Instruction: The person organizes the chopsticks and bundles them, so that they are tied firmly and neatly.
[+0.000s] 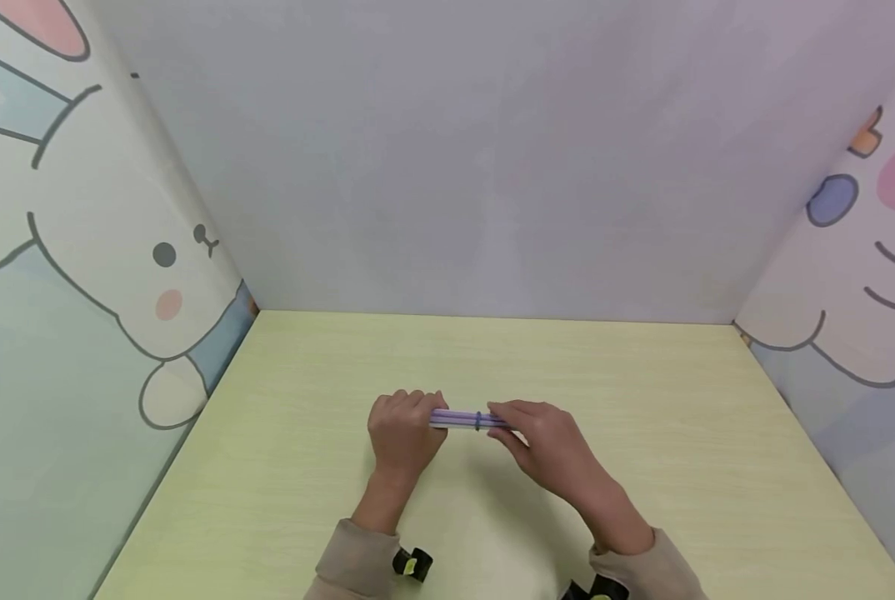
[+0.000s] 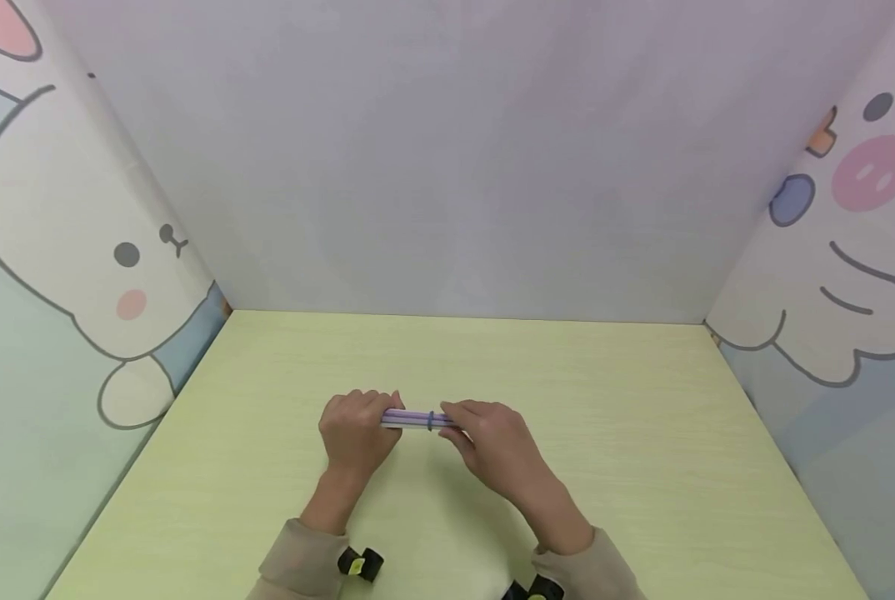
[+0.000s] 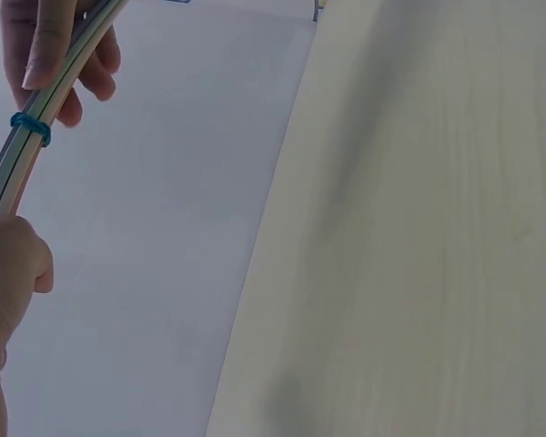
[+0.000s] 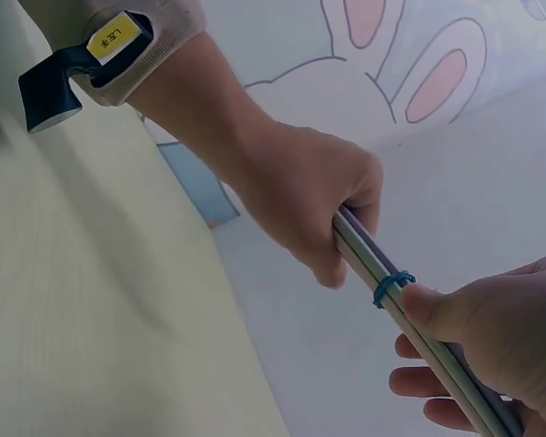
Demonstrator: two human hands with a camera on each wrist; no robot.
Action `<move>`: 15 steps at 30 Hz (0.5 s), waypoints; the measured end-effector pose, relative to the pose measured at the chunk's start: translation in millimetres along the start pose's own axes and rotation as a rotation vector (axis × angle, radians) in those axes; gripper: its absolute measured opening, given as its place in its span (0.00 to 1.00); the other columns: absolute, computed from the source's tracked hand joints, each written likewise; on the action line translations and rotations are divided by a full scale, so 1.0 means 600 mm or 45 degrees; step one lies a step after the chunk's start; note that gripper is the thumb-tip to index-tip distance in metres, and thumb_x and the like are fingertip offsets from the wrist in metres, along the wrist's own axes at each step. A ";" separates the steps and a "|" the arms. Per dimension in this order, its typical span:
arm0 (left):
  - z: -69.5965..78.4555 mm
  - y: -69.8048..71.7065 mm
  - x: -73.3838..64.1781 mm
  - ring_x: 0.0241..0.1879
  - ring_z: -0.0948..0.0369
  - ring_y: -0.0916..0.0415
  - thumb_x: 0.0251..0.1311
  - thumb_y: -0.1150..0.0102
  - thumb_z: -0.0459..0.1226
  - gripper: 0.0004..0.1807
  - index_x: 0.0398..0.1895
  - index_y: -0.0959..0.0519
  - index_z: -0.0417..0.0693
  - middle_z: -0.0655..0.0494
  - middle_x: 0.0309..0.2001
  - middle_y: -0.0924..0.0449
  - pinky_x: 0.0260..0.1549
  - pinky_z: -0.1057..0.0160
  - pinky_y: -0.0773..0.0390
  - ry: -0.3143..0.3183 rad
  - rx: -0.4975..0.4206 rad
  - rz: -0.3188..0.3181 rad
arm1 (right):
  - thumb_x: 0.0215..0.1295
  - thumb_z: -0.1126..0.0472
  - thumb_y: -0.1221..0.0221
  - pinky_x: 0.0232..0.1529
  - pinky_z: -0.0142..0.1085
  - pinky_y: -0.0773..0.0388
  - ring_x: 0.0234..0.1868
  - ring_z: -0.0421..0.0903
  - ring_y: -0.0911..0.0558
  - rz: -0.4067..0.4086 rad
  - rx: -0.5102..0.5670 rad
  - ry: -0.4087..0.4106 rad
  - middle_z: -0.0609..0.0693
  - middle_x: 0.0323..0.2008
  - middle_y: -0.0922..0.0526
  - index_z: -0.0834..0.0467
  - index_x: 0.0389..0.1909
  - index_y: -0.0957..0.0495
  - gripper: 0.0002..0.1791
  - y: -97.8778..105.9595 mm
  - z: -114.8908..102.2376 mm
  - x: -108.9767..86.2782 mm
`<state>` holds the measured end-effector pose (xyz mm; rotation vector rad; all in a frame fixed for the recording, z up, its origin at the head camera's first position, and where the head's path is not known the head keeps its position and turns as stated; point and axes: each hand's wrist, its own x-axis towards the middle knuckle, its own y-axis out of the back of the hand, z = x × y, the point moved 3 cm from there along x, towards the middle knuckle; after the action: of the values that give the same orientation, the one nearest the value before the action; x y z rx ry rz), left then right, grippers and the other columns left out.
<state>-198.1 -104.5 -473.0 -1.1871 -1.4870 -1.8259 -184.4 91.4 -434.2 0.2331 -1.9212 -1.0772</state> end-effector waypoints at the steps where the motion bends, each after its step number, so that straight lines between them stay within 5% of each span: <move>1: 0.000 0.000 -0.001 0.12 0.59 0.32 0.49 0.31 0.38 0.07 0.17 0.17 0.49 0.57 0.15 0.21 0.18 0.60 0.26 -0.002 -0.005 -0.001 | 0.51 0.61 0.24 0.34 0.39 0.17 0.34 0.43 0.12 -0.005 0.002 0.000 0.49 0.39 0.11 0.60 0.45 0.13 0.19 0.000 0.001 -0.001; 7: 0.015 -0.002 -0.003 0.11 0.60 0.33 0.52 0.37 0.38 0.11 0.14 0.20 0.49 0.58 0.13 0.22 0.17 0.61 0.28 -0.025 -0.035 0.055 | 0.54 0.60 0.25 0.31 0.36 0.18 0.32 0.41 0.13 -0.060 -0.052 0.024 0.47 0.38 0.11 0.59 0.43 0.13 0.15 -0.010 -0.008 0.002; 15: 0.030 -0.004 0.003 0.10 0.61 0.35 0.55 0.45 0.38 0.15 0.10 0.24 0.50 0.59 0.11 0.26 0.15 0.63 0.34 -0.067 -0.028 0.094 | 0.57 0.52 0.27 0.33 0.37 0.17 0.35 0.42 0.13 -0.157 -0.097 -0.006 0.47 0.42 0.11 0.58 0.52 0.14 0.23 -0.021 -0.018 0.009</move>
<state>-195.5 -86.6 -472.2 -1.2924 -1.4357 -1.7788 -182.3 74.6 -438.1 0.3096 -1.8859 -1.2308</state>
